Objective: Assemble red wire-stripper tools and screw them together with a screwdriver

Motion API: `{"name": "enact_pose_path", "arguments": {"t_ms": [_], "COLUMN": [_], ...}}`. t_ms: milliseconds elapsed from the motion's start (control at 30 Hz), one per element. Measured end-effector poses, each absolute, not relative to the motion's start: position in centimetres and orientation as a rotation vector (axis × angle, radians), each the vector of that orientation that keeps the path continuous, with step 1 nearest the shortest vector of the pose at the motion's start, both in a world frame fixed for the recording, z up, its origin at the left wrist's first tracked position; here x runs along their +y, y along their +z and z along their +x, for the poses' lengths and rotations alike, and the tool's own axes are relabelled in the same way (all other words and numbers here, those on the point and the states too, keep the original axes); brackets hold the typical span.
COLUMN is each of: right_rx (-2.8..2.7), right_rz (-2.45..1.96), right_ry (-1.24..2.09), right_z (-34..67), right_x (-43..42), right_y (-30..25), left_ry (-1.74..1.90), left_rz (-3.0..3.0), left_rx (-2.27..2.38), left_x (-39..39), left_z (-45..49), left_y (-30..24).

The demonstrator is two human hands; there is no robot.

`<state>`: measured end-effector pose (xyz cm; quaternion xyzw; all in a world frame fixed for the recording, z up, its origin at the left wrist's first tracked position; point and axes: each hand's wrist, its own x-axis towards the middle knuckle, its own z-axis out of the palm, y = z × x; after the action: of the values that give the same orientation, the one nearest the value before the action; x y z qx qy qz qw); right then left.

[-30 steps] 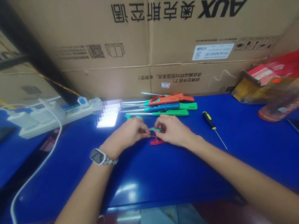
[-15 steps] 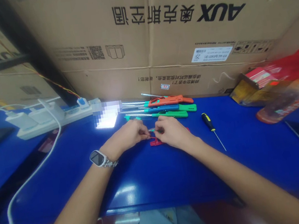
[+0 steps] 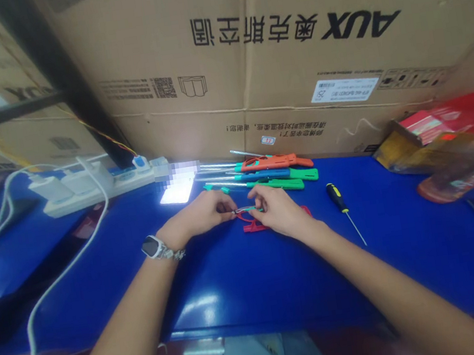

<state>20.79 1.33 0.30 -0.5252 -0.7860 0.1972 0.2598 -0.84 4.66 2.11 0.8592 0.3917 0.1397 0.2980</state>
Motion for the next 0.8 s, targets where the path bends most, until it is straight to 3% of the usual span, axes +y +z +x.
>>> {"name": "enact_pose_path", "arguments": {"t_ms": [800], "right_rx": [-2.194], "right_rz": [-1.401], "right_ry": [0.487], "right_z": [20.7], "right_x": [1.2], "right_y": [0.0], "left_ry": [0.444], "left_rz": [2.491], "left_rx": [1.091], "left_x": [3.9], "left_z": [0.9], "left_y": [1.5]}}
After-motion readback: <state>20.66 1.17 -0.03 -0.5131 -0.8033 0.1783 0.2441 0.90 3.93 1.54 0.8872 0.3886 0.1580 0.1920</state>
